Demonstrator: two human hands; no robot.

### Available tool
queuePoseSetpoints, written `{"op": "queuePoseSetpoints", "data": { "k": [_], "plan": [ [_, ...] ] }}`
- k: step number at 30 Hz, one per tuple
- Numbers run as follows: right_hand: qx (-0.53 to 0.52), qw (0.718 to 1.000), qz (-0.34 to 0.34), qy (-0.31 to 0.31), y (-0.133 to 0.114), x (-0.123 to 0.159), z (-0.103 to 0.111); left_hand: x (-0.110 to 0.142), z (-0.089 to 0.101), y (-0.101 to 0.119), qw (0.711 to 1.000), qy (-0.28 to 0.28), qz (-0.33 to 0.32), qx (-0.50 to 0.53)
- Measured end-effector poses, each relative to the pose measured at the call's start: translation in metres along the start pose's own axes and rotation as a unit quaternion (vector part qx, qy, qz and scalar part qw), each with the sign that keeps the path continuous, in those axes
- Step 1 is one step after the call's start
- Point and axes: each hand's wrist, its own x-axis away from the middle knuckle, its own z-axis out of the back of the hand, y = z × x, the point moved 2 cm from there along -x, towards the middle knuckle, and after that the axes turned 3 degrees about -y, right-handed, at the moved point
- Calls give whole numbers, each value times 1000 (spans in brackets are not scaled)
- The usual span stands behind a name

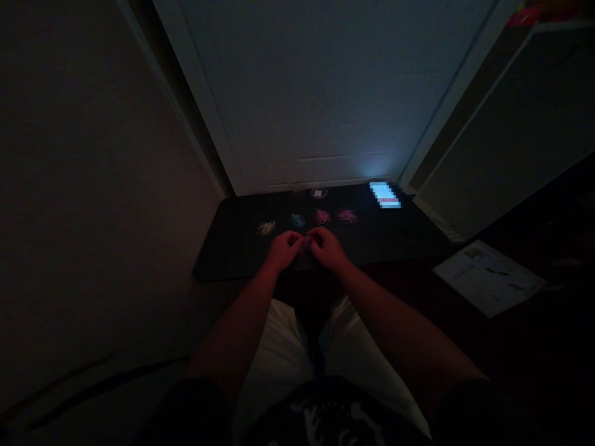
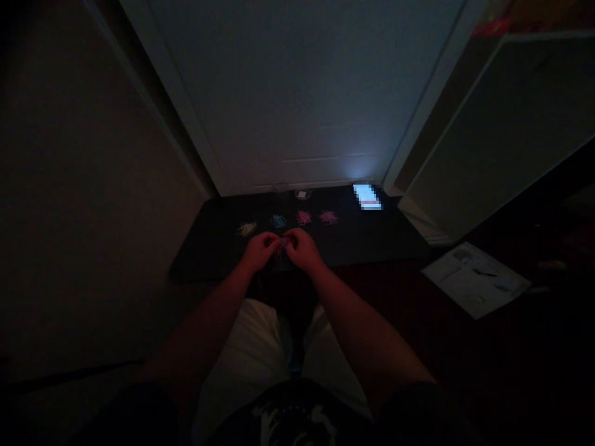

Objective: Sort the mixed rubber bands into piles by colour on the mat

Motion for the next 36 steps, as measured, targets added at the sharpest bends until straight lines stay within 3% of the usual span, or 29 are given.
{"op": "queuePoseSetpoints", "data": {
  "k": [21,28,36],
  "plan": [
    [27,1000,1,11,-1,0,1,1,0,-1,1000,-6,-15,0],
    [31,999,9,5,1,-1,-1,3,-1,3,998,-40,-28,26],
    [29,1000,-1,8,1,0,0,3,0,6,999,-32,-15,-17]
  ]
}}
